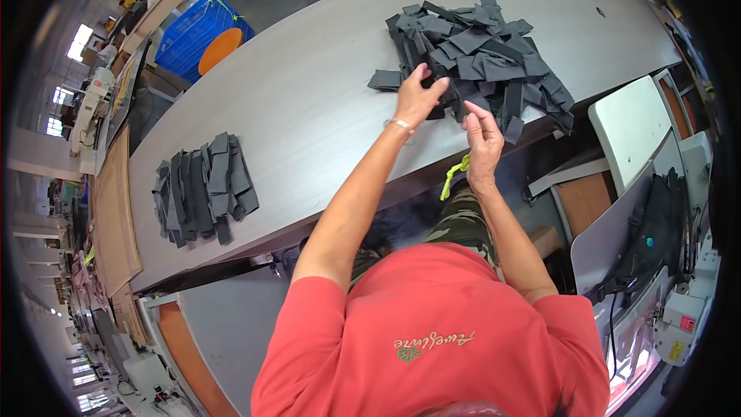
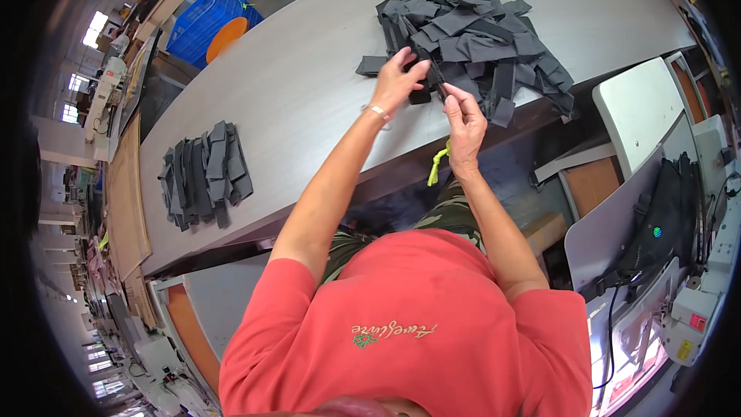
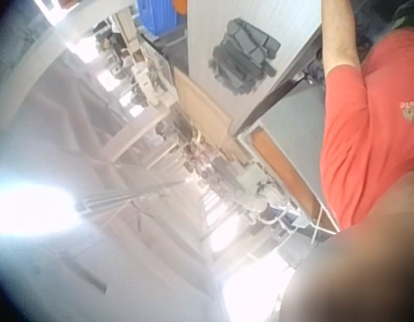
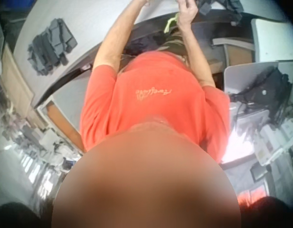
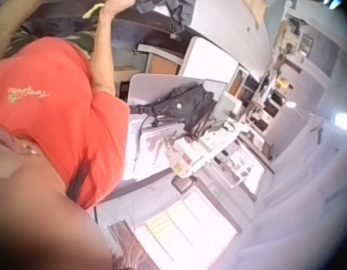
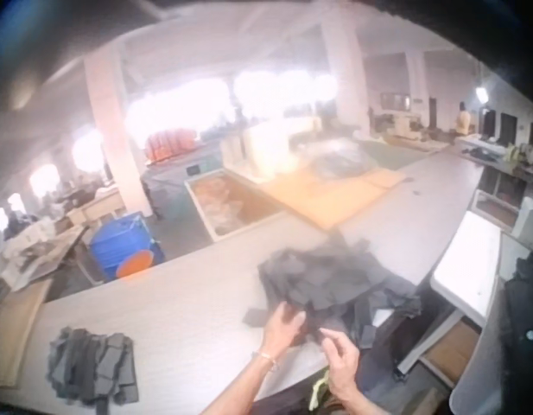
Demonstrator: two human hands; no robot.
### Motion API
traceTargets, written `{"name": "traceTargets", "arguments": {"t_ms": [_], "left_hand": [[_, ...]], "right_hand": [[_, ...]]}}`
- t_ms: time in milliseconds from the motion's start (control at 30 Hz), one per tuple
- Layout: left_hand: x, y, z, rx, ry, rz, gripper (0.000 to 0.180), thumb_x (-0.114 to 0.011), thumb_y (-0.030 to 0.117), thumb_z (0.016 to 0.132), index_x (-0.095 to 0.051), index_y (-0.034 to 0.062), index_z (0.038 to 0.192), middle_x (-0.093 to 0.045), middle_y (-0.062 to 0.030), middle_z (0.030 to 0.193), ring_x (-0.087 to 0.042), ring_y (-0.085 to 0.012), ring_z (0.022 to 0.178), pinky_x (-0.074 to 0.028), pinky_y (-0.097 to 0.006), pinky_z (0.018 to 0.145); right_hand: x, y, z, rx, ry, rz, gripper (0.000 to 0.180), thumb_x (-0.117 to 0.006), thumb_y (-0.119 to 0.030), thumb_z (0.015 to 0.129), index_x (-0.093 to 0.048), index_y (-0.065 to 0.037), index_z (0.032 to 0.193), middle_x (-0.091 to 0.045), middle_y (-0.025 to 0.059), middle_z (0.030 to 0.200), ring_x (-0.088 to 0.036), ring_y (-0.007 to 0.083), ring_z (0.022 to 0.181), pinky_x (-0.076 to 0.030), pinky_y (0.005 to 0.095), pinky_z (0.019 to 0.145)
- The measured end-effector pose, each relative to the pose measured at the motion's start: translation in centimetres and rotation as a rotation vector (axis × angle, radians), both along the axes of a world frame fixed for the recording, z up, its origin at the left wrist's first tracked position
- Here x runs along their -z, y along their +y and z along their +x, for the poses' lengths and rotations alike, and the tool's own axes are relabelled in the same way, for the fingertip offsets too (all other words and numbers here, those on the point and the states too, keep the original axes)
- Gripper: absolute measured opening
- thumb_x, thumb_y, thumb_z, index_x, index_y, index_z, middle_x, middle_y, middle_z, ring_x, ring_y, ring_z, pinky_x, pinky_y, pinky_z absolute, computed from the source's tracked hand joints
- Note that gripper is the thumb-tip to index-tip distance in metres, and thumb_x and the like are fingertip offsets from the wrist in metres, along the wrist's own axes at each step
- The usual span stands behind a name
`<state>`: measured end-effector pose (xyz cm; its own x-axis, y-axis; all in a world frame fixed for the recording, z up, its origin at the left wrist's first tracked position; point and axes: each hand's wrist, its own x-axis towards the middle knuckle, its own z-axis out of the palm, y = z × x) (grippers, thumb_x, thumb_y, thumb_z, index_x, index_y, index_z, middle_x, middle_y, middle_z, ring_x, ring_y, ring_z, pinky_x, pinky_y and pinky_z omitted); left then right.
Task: Trim excess threads and finish the edges of fabric components using thread snips.
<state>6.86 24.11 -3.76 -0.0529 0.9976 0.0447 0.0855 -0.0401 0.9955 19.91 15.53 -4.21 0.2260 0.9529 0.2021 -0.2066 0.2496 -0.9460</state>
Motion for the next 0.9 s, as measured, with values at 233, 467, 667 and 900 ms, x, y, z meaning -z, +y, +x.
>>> {"name": "traceTargets", "arguments": {"t_ms": [233, 467, 667, 900], "left_hand": [[-0.3, 3.8, 2.0, -0.112, 0.457, -0.047, 0.061, -0.073, 0.019, 0.059, -0.055, -0.0110, 0.109, -0.064, -0.0276, 0.099, -0.063, -0.0398, 0.093, -0.050, -0.040, 0.084], [-1.0, -0.2, -1.2, 0.142, -0.296, -0.153, 0.038, -0.054, -0.001, 0.072, -0.055, 0.0003, 0.110, -0.067, -0.0155, 0.095, -0.065, -0.0226, 0.087, -0.052, -0.032, 0.075], [-1.6, -5.8, -4.4, 0.085, -0.856, -0.152, 0.054, -0.045, 0.002, 0.080, -0.040, 0.0031, 0.134, -0.063, -0.0193, 0.104, -0.060, -0.0307, 0.101, -0.045, -0.046, 0.094], [0.0, -9.0, -7.3, -0.176, -0.885, -0.076, 0.034, -0.051, 0.002, 0.087, -0.038, 0.0090, 0.118, -0.062, -0.0152, 0.105, -0.060, -0.0209, 0.092, -0.052, -0.041, 0.082]], "right_hand": [[1.1, -0.2, 2.4, 0.011, -0.101, -0.009, 0.025, -0.058, -0.017, 0.094, -0.064, -0.001, 0.112, -0.055, -0.0030, 0.081, -0.045, 0.0037, 0.072, -0.036, 0.0184, 0.064], [0.1, 1.3, 2.4, 0.016, -0.323, 0.074, 0.024, -0.059, -0.017, 0.093, -0.064, -0.004, 0.112, -0.052, -0.0049, 0.080, -0.044, 0.0046, 0.072, -0.037, 0.0203, 0.064], [0.0, 3.1, 2.0, -0.048, -0.441, -0.040, 0.025, -0.061, -0.021, 0.091, -0.065, -0.009, 0.112, -0.060, -0.0003, 0.078, -0.051, 0.0078, 0.071, -0.043, 0.0238, 0.066], [-3.2, 2.0, -0.7, -0.395, -0.400, -0.107, 0.025, -0.060, -0.021, 0.092, -0.067, -0.007, 0.111, -0.054, -0.0049, 0.075, -0.044, 0.0041, 0.069, -0.037, 0.0201, 0.061]]}}
